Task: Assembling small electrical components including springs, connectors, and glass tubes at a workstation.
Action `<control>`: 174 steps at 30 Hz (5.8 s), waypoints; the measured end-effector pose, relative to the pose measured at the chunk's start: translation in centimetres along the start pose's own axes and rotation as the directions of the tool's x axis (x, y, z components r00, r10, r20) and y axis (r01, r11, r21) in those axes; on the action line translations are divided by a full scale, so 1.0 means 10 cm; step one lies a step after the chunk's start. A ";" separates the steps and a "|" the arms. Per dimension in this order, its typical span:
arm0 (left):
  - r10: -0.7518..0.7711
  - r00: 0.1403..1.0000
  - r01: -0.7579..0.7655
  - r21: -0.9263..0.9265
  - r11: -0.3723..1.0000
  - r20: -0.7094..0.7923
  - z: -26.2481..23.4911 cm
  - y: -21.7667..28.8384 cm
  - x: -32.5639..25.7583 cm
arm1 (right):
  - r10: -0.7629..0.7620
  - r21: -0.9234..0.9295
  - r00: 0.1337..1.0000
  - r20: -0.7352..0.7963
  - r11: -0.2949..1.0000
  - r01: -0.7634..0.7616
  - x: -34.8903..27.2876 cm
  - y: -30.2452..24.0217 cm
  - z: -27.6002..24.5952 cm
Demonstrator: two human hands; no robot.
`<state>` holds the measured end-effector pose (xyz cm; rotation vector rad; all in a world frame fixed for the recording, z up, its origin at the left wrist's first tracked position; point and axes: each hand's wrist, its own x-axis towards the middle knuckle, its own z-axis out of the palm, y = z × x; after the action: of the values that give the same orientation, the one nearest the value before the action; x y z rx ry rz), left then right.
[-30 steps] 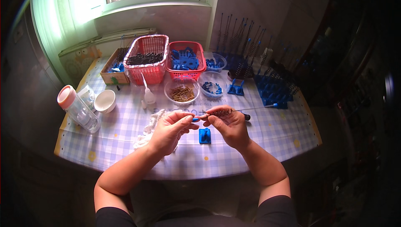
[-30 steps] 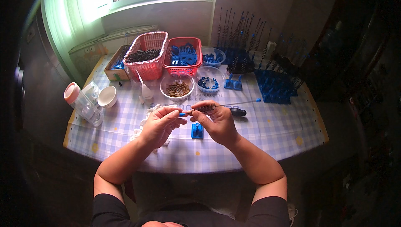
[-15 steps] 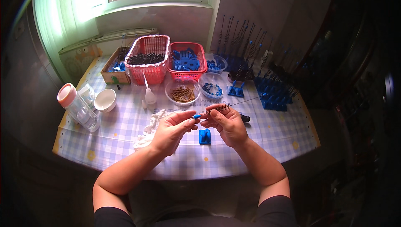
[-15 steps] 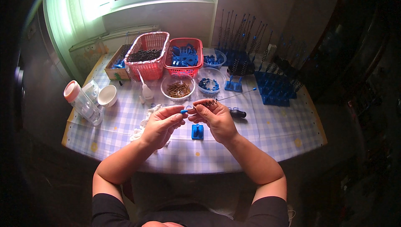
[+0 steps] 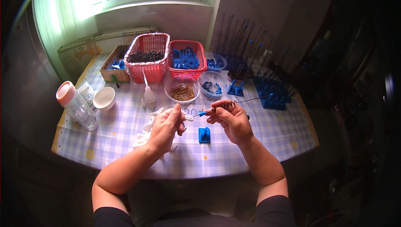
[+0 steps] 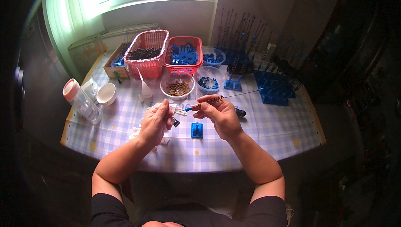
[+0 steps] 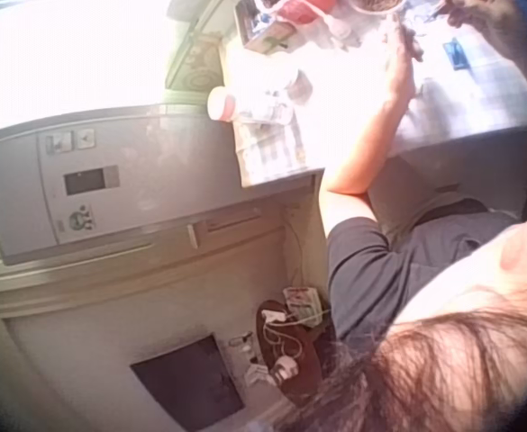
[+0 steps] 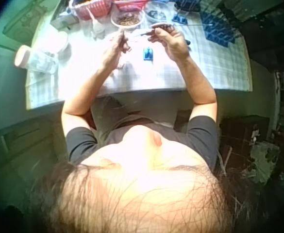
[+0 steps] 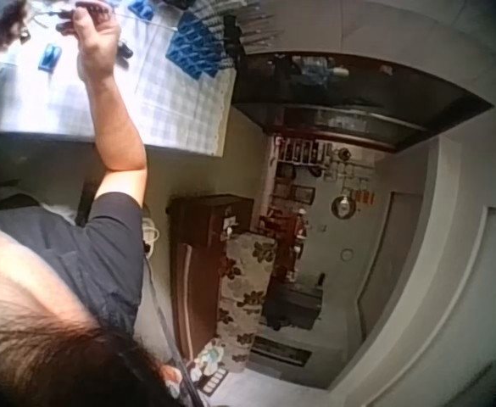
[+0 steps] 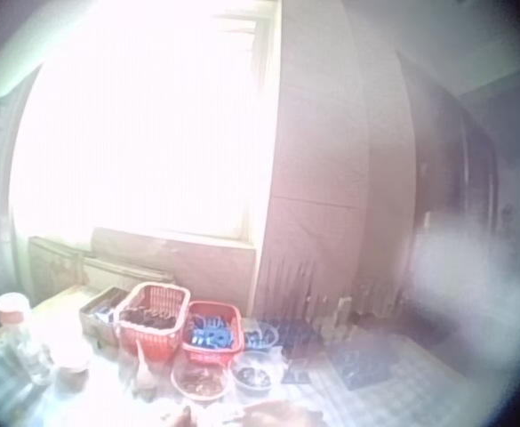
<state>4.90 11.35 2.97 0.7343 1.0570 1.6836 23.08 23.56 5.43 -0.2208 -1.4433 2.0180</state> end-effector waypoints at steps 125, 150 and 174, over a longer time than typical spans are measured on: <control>0.290 0.878 -0.473 0.590 0.655 0.382 0.37 -0.07 -0.27 | -0.235 -0.794 0.776 0.586 0.026 0.607 -0.38 -0.36 -0.01; -0.135 0.964 0.018 0.450 0.893 0.229 0.28 0.03 -0.23 | -0.189 -0.794 0.771 0.608 -0.145 0.590 -0.48 -0.40 0.09; -0.122 0.910 -0.127 0.547 0.827 0.396 0.36 -0.05 -0.36 | -0.177 -0.836 0.819 0.546 -0.059 0.546 -0.62 -0.37 0.09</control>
<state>9.38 9.13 4.15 1.4108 1.2441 1.1197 28.96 19.98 7.70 -0.0548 -2.5465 0.1883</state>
